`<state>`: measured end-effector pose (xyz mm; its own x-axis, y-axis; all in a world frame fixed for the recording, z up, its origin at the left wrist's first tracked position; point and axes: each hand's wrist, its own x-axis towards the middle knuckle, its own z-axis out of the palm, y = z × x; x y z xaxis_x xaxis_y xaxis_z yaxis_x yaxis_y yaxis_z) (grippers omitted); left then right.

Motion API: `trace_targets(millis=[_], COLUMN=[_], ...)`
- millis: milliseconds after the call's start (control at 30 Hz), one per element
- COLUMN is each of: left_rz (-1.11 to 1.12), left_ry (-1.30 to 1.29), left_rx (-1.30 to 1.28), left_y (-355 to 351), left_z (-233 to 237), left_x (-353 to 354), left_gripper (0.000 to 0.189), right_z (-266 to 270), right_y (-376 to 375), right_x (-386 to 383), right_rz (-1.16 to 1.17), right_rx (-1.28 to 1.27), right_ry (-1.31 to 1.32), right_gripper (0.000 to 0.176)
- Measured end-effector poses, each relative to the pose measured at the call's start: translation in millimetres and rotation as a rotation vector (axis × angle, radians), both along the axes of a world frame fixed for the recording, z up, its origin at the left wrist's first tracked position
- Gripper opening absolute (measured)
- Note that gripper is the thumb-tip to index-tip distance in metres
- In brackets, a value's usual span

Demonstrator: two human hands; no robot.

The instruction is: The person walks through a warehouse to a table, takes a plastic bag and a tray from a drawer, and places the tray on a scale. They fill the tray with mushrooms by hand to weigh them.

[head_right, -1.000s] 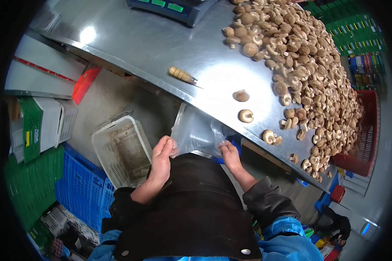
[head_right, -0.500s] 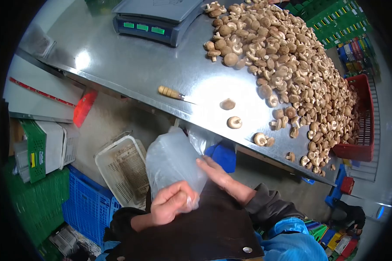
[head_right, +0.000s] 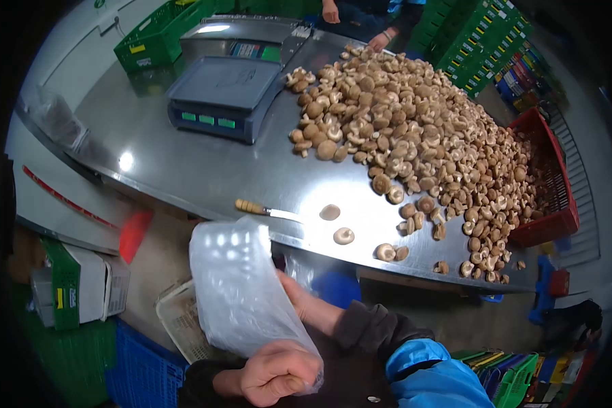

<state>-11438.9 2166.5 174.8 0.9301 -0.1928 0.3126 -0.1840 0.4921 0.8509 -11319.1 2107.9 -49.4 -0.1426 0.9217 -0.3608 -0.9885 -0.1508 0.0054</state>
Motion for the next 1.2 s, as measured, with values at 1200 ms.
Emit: trace_targets(millis=[1200], left_rz=[0.659], left_ry=[1.124], left_rx=[0.809], left_y=[-12], left_z=[-247], left_x=[27], left_gripper=[0.071], right_z=[59], right_y=[-42], right_x=[52], right_rz=[0.392], right_rx=[-0.121], right_ry=[-1.865], right_gripper=[0.026])
